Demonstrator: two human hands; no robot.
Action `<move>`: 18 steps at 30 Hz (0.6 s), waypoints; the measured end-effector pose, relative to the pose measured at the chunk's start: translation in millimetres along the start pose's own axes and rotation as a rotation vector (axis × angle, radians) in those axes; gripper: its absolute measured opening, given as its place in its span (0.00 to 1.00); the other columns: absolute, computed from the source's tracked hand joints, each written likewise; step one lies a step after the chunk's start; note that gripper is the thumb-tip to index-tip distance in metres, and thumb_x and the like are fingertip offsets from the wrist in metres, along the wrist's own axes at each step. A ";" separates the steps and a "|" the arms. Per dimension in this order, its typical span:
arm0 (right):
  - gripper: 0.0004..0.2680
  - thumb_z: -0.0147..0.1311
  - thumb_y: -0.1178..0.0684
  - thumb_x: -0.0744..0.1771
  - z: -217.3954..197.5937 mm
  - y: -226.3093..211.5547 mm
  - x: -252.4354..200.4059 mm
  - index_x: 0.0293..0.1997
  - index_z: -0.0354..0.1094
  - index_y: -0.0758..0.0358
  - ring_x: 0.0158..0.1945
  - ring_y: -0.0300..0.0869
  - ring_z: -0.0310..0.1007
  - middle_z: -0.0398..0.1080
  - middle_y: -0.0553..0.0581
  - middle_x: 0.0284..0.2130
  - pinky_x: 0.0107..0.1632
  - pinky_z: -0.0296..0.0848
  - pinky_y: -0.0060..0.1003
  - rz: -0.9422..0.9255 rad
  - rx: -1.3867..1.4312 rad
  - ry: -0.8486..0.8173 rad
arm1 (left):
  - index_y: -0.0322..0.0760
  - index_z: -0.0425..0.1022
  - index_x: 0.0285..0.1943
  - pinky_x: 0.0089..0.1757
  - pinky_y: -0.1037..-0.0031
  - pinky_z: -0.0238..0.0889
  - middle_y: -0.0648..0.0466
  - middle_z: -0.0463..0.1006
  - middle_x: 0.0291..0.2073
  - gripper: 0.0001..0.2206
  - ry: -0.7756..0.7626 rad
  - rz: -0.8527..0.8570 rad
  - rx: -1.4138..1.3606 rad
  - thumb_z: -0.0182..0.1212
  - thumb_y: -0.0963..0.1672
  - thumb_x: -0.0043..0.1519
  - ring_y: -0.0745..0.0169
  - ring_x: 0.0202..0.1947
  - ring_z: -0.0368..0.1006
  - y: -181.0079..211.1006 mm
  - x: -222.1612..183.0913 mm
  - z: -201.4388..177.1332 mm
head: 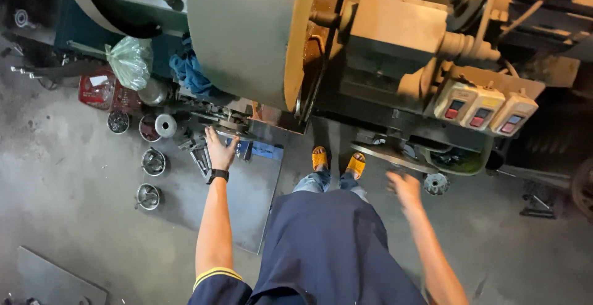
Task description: Adjusting the chuck and handwheels on a metal lathe to prepare for machining.
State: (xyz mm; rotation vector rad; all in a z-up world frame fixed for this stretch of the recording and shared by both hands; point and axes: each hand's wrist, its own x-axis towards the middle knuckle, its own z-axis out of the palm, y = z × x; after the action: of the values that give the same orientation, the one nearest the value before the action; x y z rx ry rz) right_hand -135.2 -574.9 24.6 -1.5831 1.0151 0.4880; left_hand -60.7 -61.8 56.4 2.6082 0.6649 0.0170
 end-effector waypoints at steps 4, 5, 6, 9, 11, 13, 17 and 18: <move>0.09 0.53 0.55 0.62 -60.3 59.1 67.9 0.35 0.66 0.75 0.22 0.47 0.67 0.64 0.66 0.19 0.24 0.66 0.43 -0.013 -0.109 0.086 | 0.27 0.46 0.67 0.53 0.49 0.54 0.32 0.47 0.63 0.44 0.008 -0.003 -0.025 0.67 0.52 0.47 0.28 0.57 0.55 -10.7 2.8 6.5; 0.10 0.52 0.55 0.62 -66.6 70.5 82.4 0.36 0.66 0.78 0.23 0.50 0.69 0.66 0.70 0.21 0.24 0.65 0.47 -0.010 -0.197 0.151 | 0.28 0.45 0.67 0.53 0.49 0.54 0.32 0.45 0.64 0.44 0.003 -0.004 -0.048 0.67 0.52 0.47 0.28 0.57 0.55 -14.0 5.1 9.2; 0.10 0.52 0.55 0.62 -59.7 61.3 79.6 0.36 0.66 0.78 0.23 0.50 0.69 0.66 0.70 0.21 0.24 0.65 0.47 -0.009 -0.198 0.150 | 0.28 0.45 0.67 0.53 0.49 0.54 0.32 0.45 0.64 0.44 0.001 -0.005 -0.046 0.67 0.52 0.47 0.28 0.57 0.55 -18.2 6.1 11.6; 0.13 0.51 0.52 0.63 -43.0 28.8 60.6 0.41 0.68 0.76 0.41 0.57 0.71 0.71 0.72 0.33 0.36 0.71 0.49 0.124 -0.500 0.220 | 0.29 0.45 0.68 0.51 0.49 0.58 0.33 0.45 0.64 0.45 0.017 0.005 -0.031 0.68 0.52 0.47 0.28 0.55 0.57 -25.7 7.0 15.4; 0.16 0.48 0.45 0.64 -36.0 1.0 37.1 0.43 0.69 0.72 0.47 0.56 0.68 0.71 0.70 0.39 0.45 0.69 0.50 0.139 -0.640 0.238 | 0.30 0.45 0.68 0.50 0.49 0.59 0.34 0.45 0.64 0.45 0.024 0.014 -0.019 0.68 0.52 0.47 0.28 0.54 0.58 -23.7 7.8 16.1; 0.15 0.50 0.48 0.64 -51.4 31.5 54.6 0.46 0.67 0.73 0.45 0.57 0.69 0.70 0.70 0.39 0.43 0.69 0.51 0.134 -0.530 0.252 | 0.29 0.45 0.68 0.49 0.48 0.60 0.33 0.46 0.63 0.45 0.026 0.029 -0.016 0.68 0.52 0.46 0.27 0.54 0.58 -22.1 6.8 13.3; 0.18 0.53 0.49 0.62 -19.7 -11.7 -7.7 0.49 0.63 0.78 0.49 0.61 0.65 0.65 0.76 0.42 0.45 0.65 0.56 0.099 -0.271 0.124 | 0.27 0.46 0.67 0.47 0.46 0.60 0.31 0.47 0.62 0.44 0.044 0.059 -0.018 0.68 0.51 0.47 0.25 0.53 0.59 -17.0 2.7 13.1; 0.18 0.53 0.49 0.62 5.3 -12.6 -10.4 0.49 0.63 0.78 0.49 0.61 0.65 0.65 0.76 0.42 0.45 0.65 0.56 0.100 -0.269 0.126 | 0.27 0.46 0.67 0.47 0.46 0.60 0.31 0.47 0.62 0.44 0.043 0.061 -0.019 0.68 0.51 0.47 0.25 0.53 0.59 -16.9 1.3 14.6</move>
State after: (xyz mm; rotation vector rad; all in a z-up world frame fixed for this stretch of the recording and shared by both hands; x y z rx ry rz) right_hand -129.5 -566.4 38.3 -1.8262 1.1655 0.6204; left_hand -65.4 -54.1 35.9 2.6158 0.5972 0.0980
